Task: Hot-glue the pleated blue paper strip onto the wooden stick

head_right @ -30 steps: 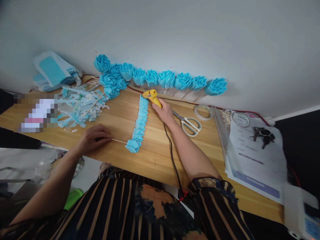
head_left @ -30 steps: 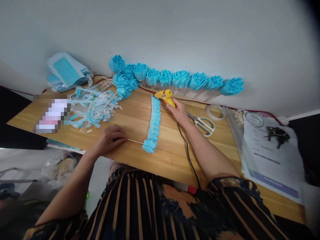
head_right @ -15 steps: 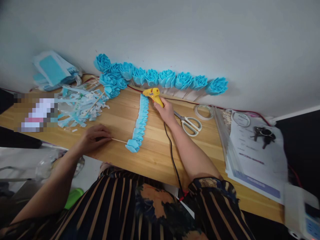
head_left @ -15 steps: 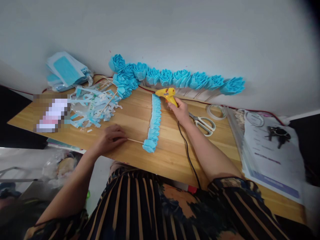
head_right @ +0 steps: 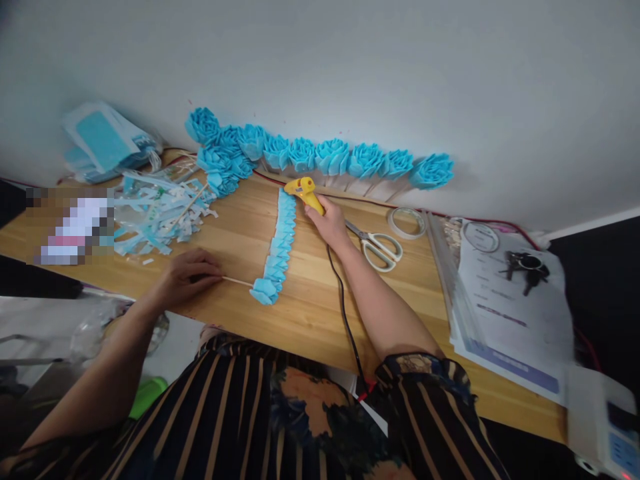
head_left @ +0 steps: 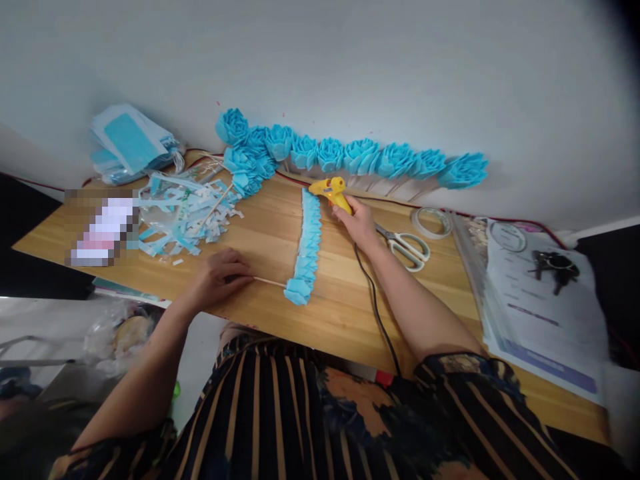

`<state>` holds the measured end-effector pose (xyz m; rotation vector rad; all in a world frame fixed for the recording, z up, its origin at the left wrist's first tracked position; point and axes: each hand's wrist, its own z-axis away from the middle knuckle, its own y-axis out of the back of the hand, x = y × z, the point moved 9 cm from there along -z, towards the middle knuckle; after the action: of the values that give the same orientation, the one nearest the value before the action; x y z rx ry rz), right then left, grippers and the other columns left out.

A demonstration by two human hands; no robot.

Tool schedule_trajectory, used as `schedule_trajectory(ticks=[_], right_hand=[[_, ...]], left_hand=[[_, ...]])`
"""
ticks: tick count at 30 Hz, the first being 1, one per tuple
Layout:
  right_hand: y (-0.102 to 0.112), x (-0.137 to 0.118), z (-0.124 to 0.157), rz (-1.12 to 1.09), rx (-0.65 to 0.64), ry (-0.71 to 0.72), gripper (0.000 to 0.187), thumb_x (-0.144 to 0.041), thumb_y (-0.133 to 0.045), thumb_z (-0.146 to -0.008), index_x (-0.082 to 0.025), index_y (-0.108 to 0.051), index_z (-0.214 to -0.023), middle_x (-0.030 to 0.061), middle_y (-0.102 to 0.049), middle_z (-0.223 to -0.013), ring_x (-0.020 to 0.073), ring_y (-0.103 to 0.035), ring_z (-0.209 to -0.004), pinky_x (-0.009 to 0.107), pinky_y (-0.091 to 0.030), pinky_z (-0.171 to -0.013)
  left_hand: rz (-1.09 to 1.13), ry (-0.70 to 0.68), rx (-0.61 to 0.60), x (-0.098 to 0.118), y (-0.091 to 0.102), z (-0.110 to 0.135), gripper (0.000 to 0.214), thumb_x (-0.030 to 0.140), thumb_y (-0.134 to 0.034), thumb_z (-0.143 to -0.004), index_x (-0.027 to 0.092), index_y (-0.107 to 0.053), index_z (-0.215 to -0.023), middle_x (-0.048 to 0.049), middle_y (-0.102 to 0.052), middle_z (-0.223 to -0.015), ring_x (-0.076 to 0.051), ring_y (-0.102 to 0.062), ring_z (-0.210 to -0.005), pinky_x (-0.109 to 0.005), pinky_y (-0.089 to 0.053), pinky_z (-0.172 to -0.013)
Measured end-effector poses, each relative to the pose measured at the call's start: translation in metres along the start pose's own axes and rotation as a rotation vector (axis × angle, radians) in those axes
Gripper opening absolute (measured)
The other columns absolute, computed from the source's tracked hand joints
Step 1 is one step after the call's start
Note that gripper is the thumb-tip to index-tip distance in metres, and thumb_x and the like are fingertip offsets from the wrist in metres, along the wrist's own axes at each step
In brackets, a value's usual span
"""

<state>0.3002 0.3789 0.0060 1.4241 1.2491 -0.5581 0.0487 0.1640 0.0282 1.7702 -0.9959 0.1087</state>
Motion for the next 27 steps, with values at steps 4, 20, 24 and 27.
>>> schedule_trajectory(ticks=[4, 20, 24, 27], right_hand=[[-0.001, -0.002, 0.0, 0.014, -0.012, 0.008, 0.035, -0.044, -0.062, -0.083, -0.017, -0.072, -0.101, 0.0039, -0.069, -0.086, 0.0226, -0.06, -0.082, 0.034, -0.048, -0.078], [0.003, 0.002, 0.001, 0.037, 0.044, 0.008, 0.031, -0.04, -0.065, -0.081, -0.018, -0.075, -0.1, 0.0014, -0.068, -0.08, 0.0189, -0.056, -0.072, 0.032, -0.046, -0.072], [0.006, 0.012, 0.0, -0.097, 0.063, -0.059, 0.029, -0.046, -0.065, -0.084, -0.021, -0.072, -0.096, 0.0019, -0.069, -0.078, 0.0177, -0.056, -0.067, 0.03, -0.046, -0.064], [0.007, 0.017, 0.0, -0.208, 0.071, -0.106, 0.032, -0.052, -0.067, -0.084, -0.023, -0.071, -0.097, 0.003, -0.07, -0.08, 0.0161, -0.056, -0.064, 0.028, -0.045, -0.058]], left_hand=[[0.001, -0.005, 0.003, 0.002, 0.001, -0.001, 0.021, 0.03, -0.065, -0.1, 0.019, -0.077, -0.087, -0.0057, -0.07, -0.084, -0.016, -0.064, -0.078, -0.028, -0.048, -0.071], [0.016, -0.003, 0.019, -0.001, 0.0, 0.001, 0.023, 0.033, -0.065, -0.101, 0.019, -0.077, -0.086, -0.0063, -0.07, -0.085, -0.017, -0.064, -0.078, -0.029, -0.048, -0.071], [0.02, 0.023, 0.002, -0.004, -0.001, 0.002, 0.026, 0.036, -0.064, -0.101, 0.02, -0.078, -0.085, -0.0069, -0.071, -0.084, -0.018, -0.065, -0.078, -0.031, -0.049, -0.071], [0.012, 0.029, 0.004, -0.004, -0.001, 0.002, 0.026, 0.036, -0.064, -0.101, 0.02, -0.078, -0.086, -0.0064, -0.07, -0.083, -0.017, -0.065, -0.078, -0.03, -0.049, -0.07]])
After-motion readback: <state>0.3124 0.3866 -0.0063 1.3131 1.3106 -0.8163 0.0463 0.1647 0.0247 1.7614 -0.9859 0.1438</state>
